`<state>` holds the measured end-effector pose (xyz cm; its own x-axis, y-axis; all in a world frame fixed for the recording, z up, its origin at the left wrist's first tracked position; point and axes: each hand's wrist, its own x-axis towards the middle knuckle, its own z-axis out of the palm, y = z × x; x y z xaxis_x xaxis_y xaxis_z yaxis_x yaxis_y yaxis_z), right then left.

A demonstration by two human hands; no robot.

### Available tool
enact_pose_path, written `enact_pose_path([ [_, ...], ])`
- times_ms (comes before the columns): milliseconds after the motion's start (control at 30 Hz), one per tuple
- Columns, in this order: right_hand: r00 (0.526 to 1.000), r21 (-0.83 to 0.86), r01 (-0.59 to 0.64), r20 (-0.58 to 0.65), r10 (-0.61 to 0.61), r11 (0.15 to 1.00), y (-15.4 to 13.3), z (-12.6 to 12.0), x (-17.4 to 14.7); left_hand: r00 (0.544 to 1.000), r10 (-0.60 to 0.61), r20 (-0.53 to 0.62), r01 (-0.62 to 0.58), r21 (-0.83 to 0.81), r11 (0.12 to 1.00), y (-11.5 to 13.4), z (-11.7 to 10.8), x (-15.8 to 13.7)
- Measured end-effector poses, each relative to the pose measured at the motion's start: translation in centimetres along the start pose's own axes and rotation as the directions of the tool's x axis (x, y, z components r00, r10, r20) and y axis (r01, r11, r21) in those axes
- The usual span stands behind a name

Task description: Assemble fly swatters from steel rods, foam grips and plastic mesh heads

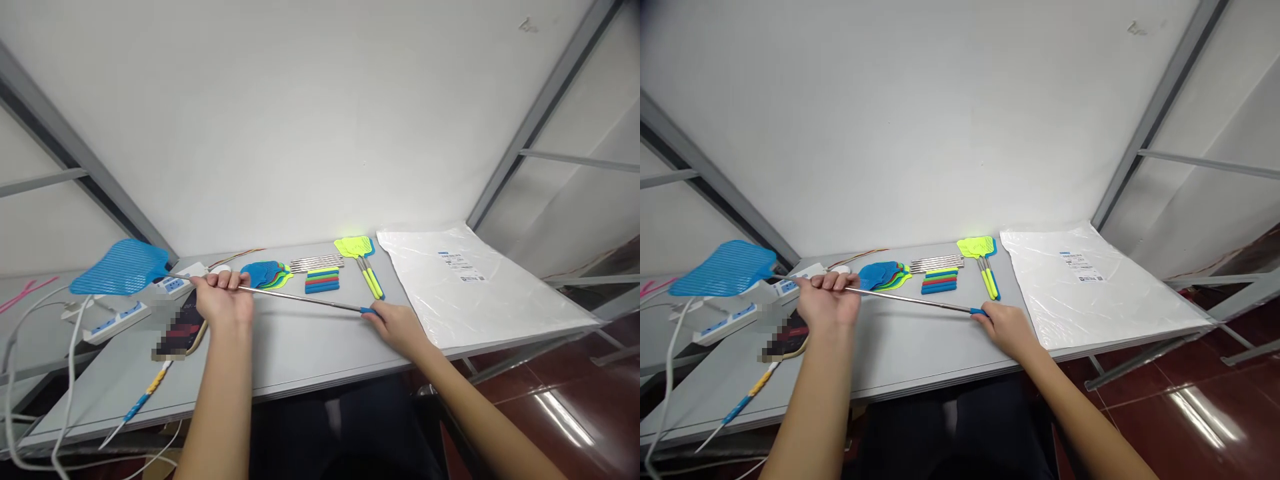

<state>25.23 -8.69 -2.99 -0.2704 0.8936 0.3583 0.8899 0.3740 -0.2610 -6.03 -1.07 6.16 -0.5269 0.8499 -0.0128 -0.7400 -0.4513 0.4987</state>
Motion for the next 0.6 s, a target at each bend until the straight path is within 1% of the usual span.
enact_pose_path([
  [33,1.0,-0.005,0.0,-0.001,0.0,1.0,0.0,0.1,0.1,0.999,0.048,0.013,-0.048,-0.008,0.999,-1.1,0.4,-0.7],
  [67,1.0,-0.011,-0.003,-0.002,0.003,1.0,-0.1,0.1,0.1,0.999,0.042,0.016,-0.043,0.019,0.999,-2.5,0.7,-1.7],
  [167,0.999,-0.025,-0.029,-0.014,0.029,0.999,0.2,0.0,-0.1,0.998,-0.045,0.044,0.036,0.192,0.981,-7.1,1.0,-5.5],
  [200,0.999,-0.029,-0.04,-0.019,0.039,0.999,0.3,-0.1,-0.2,0.995,-0.06,0.078,0.04,0.246,0.968,-8.0,0.8,-6.3],
  [233,0.999,-0.031,-0.047,-0.023,0.046,0.998,0.4,-0.3,-0.3,0.988,-0.103,0.116,0.067,0.284,0.957,-8.4,0.5,-6.6],
  [267,0.999,-0.034,-0.049,-0.024,0.048,0.998,0.5,-0.4,-0.5,0.969,-0.194,0.151,0.142,0.298,0.944,-8.2,0.2,-6.4],
  [300,0.999,-0.036,-0.044,-0.023,0.044,0.998,0.6,-0.5,-0.5,0.945,-0.285,0.16,0.232,0.285,0.93,-7.6,-0.2,-5.9],
  [333,0.999,-0.037,-0.033,-0.017,0.033,0.999,0.6,-0.5,-0.6,0.93,-0.337,0.146,0.296,0.244,0.923,-6.6,-0.6,-5.0],
  [367,1.0,-0.039,-0.017,-0.01,0.017,0.999,0.5,-0.5,-0.6,0.955,-0.287,0.081,0.27,0.172,0.947,-5.5,-1.0,-4.0],
  [400,1.0,-0.04,0.0,-0.001,0.0,0.999,0.4,-0.4,-0.5,0.976,-0.215,0.015,0.213,0.102,0.972,-4.4,-1.2,-3.2],
  [467,0.999,-0.043,0.031,0.012,-0.03,0.999,0.0,-0.1,-0.4,0.991,-0.133,-0.025,0.135,0.061,0.989,-3.2,-1.3,-2.5],
  [533,0.999,-0.049,0.047,0.018,-0.046,0.998,-0.1,0.1,-0.3,0.996,-0.084,-0.022,0.085,0.044,0.995,-3.8,-0.9,-3.4],
  [600,0.999,-0.057,0.043,0.015,-0.042,0.997,0.1,0.2,-0.4,0.997,-0.071,-0.003,0.071,0.039,0.997,-5.6,-0.3,-5.3],
])
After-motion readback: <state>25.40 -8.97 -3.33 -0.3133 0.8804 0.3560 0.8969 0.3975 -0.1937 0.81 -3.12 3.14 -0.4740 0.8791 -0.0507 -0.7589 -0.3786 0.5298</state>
